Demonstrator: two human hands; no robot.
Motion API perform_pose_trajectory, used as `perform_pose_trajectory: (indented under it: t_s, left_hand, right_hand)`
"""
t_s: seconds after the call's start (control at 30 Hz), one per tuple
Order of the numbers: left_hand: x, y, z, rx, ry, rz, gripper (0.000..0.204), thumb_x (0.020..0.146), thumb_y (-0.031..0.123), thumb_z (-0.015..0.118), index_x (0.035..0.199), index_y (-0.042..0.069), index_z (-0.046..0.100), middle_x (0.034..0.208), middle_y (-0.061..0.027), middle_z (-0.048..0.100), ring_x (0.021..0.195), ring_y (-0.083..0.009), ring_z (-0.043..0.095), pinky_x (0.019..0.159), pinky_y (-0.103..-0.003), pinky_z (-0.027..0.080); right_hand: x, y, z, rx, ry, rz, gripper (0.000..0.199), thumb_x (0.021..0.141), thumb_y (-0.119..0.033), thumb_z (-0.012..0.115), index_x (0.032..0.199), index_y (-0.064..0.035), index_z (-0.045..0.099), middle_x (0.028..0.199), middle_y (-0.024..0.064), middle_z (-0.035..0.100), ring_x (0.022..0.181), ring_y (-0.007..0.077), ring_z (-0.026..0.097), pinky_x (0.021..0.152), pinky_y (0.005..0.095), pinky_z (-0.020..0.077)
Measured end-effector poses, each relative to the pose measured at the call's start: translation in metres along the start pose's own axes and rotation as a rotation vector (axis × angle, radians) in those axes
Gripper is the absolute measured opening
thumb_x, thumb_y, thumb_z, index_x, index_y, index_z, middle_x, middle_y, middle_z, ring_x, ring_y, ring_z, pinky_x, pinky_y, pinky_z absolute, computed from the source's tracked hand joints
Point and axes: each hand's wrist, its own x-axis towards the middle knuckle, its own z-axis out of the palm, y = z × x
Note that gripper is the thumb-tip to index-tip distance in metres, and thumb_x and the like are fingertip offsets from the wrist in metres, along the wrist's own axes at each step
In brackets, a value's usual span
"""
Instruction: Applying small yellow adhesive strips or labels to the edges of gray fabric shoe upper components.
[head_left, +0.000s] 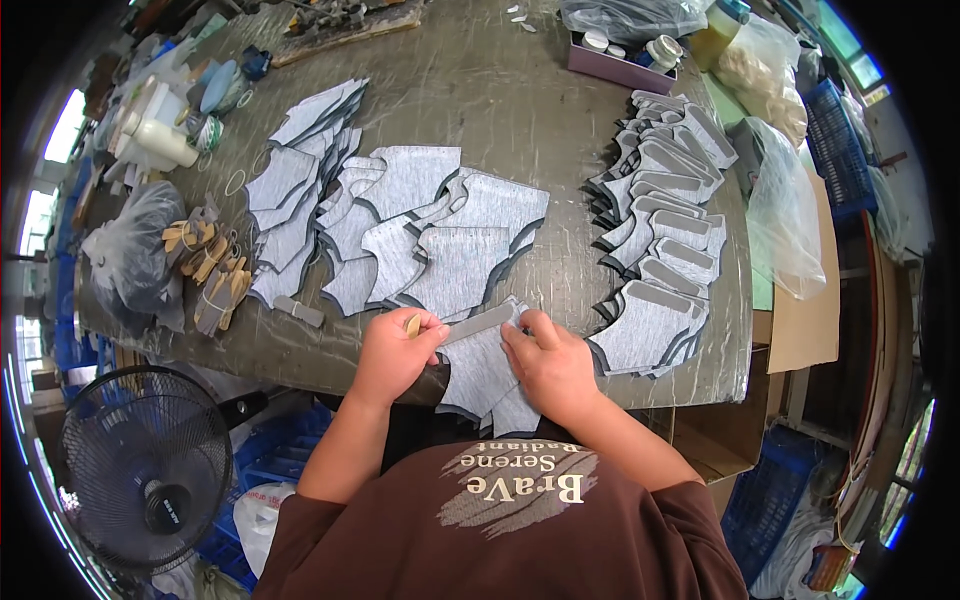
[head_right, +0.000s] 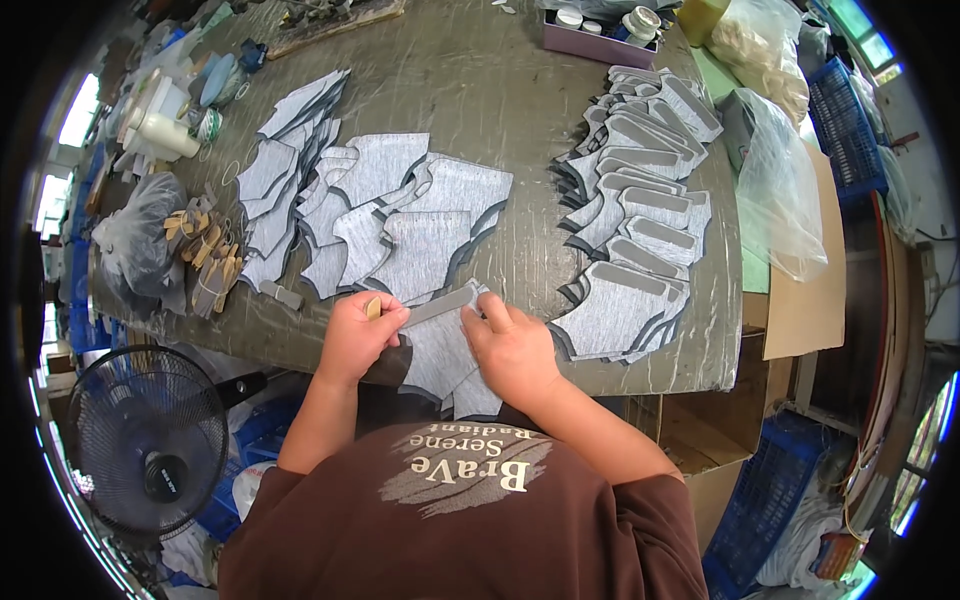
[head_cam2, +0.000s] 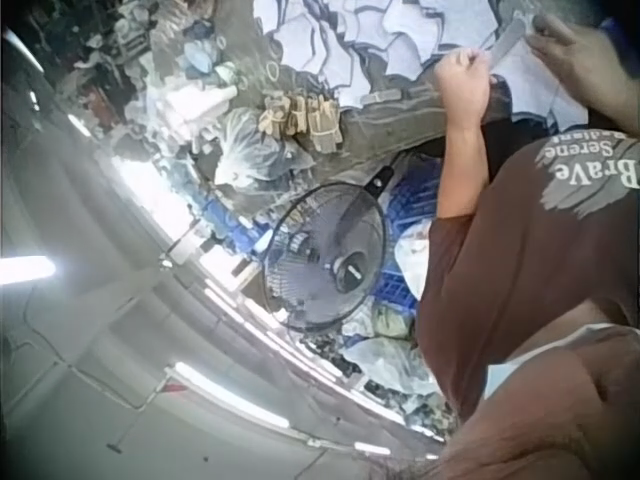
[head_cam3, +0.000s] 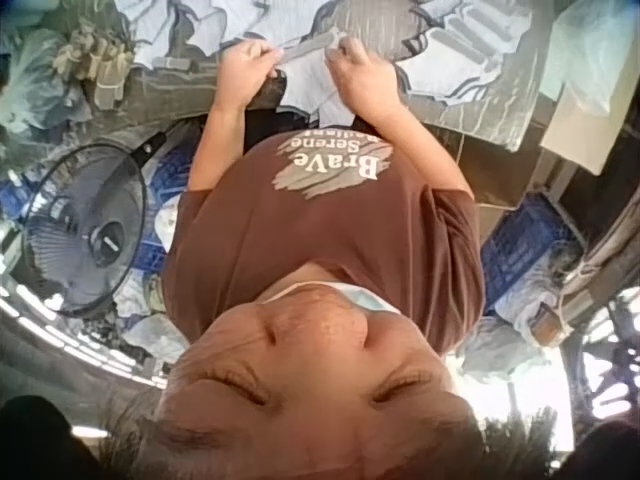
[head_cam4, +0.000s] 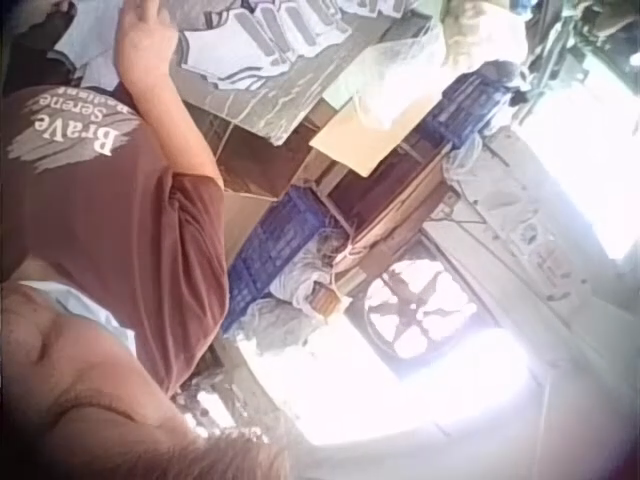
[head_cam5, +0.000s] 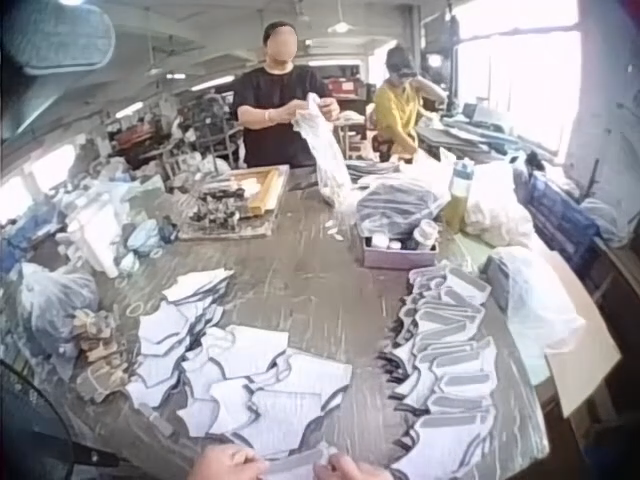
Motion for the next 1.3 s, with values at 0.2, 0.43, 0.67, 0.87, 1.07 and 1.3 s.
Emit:
perform_pose_trajectory:
  t_s: [0.2, 0.43, 0.67, 0.87, 1.07, 1.3]
  left_hand:
    - [0.0, -0.002, 0.0, -0.019, -0.003, 0.007, 0.008, 0.081, 0.006, 0.068, 0.079, 0.0, 0.063, 0.063, 0.0003, 0.058, 0.05, -0.0049, 0.052, 0.046, -0.019, 0.038]
    - [-0.02, 0.012, 0.004, -0.227, -0.01, 0.096, 0.003, 0.081, 0.0, 0.065, 0.081, -0.001, 0.063, 0.068, -0.0038, 0.061, 0.055, -0.0078, 0.056, 0.047, -0.019, 0.041]
    - [-0.029, 0.021, 0.013, 0.162, -0.067, 0.34, 0.009, 0.078, 0.0, 0.069, 0.084, -0.002, 0.063, 0.071, -0.0047, 0.062, 0.06, -0.0096, 0.057, 0.054, -0.023, 0.046]
    - [-0.03, 0.057, 0.003, 0.529, -0.064, 0.917, 0.016, 0.07, 0.003, 0.074, 0.081, 0.001, 0.063, 0.078, -0.0082, 0.06, 0.065, -0.0219, 0.057, 0.059, -0.03, 0.045]
    - [-0.027, 0.028, -0.009, 0.454, 0.014, 0.675, 0.009, 0.074, -0.001, 0.068, 0.078, 0.0, 0.06, 0.069, -0.0054, 0.059, 0.064, -0.0175, 0.057, 0.058, -0.03, 0.045]
    - [-0.011, -0.001, 0.0, -0.421, 0.192, 0.024, 0.008, 0.085, 0.002, 0.063, 0.091, -0.004, 0.062, 0.063, -0.0053, 0.06, 0.048, -0.0073, 0.052, 0.042, -0.017, 0.038]
  right_hand:
    - [0.001, 0.0, -0.001, 0.002, 0.009, -0.022, 0.018, 0.075, -0.011, 0.069, 0.092, -0.0052, 0.064, 0.101, 0.0079, 0.056, 0.07, 0.0227, 0.061, 0.057, 0.0337, 0.0509]
    - [0.004, -0.011, -0.017, 0.406, 0.116, 0.131, 0.021, 0.075, -0.011, 0.073, 0.091, -0.0061, 0.061, 0.084, 0.0072, 0.057, 0.064, 0.0233, 0.058, 0.054, 0.0334, 0.0461]
    - [0.005, -0.011, -0.024, 0.603, 0.054, 0.184, 0.011, 0.084, -0.006, 0.058, 0.088, -0.0029, 0.048, 0.079, 0.0127, 0.054, 0.061, 0.0298, 0.055, 0.054, 0.0381, 0.0439]
    - [0.015, -0.009, -0.043, 0.304, -0.223, -0.131, 0.015, 0.078, -0.01, 0.06, 0.084, -0.0043, 0.049, 0.078, 0.0116, 0.051, 0.063, 0.03, 0.058, 0.054, 0.0417, 0.0454]
    - [0.006, -0.01, -0.042, 0.656, -0.084, 0.297, 0.019, 0.079, -0.009, 0.065, 0.095, -0.005, 0.055, 0.082, 0.0094, 0.059, 0.06, 0.0284, 0.058, 0.054, 0.0376, 0.0471]
    - [0.002, 0.0, -0.007, 0.016, 0.001, -0.068, 0.025, 0.076, -0.02, 0.069, 0.098, -0.0104, 0.064, 0.094, 0.0031, 0.056, 0.065, 0.0186, 0.059, 0.055, 0.0333, 0.047]
